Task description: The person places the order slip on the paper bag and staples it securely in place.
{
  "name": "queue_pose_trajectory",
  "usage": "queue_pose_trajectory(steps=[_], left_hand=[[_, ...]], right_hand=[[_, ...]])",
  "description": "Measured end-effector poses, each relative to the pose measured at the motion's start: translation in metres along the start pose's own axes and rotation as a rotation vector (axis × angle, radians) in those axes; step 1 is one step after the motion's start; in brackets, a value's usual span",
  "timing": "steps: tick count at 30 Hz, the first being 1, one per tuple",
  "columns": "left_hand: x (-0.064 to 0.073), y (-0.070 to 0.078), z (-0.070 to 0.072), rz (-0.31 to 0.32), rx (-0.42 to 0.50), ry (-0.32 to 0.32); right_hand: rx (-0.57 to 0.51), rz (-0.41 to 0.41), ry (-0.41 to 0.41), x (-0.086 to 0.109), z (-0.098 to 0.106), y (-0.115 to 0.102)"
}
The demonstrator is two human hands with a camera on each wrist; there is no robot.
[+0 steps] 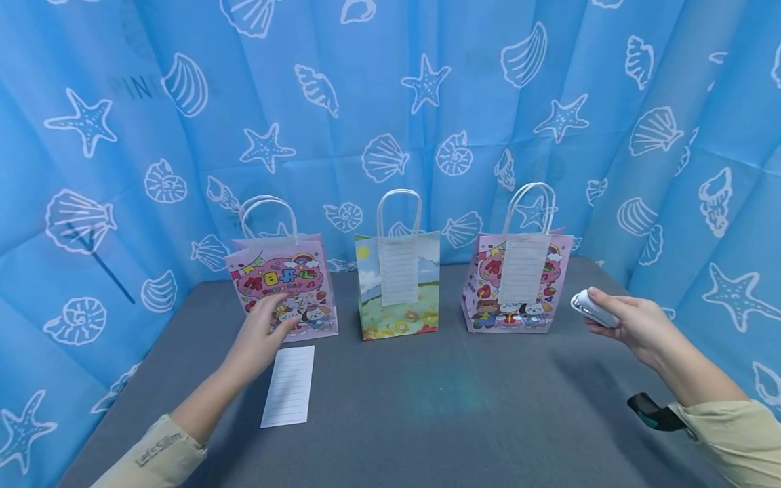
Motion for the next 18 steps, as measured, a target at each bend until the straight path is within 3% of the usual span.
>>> queue_pose_trajectory(steps=[7, 12, 18], left_hand=[[0.005, -0.006, 0.002, 0.02, -0.033, -0.006], [0.008, -0.013, 0.003, 0.018, -0.025, -0.004], [0.01, -0.017, 0.003, 0.008, -0.021, -0.001]], right_hand=[[0.143, -0.02, 0.037, 0.0, 0.008, 0.011], [0.114, 0.008, 0.018, -0.002, 0.01, 0.019], [0.094, -0.033, 0.004, -0.003, 0.012, 0.026]])
Point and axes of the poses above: each hand's wrist, its own x-axis away from the middle knuckle, its own z-axis out of the back of the hand, y = z × x, the point moved 3 cm from there along -x, towards the middle knuckle
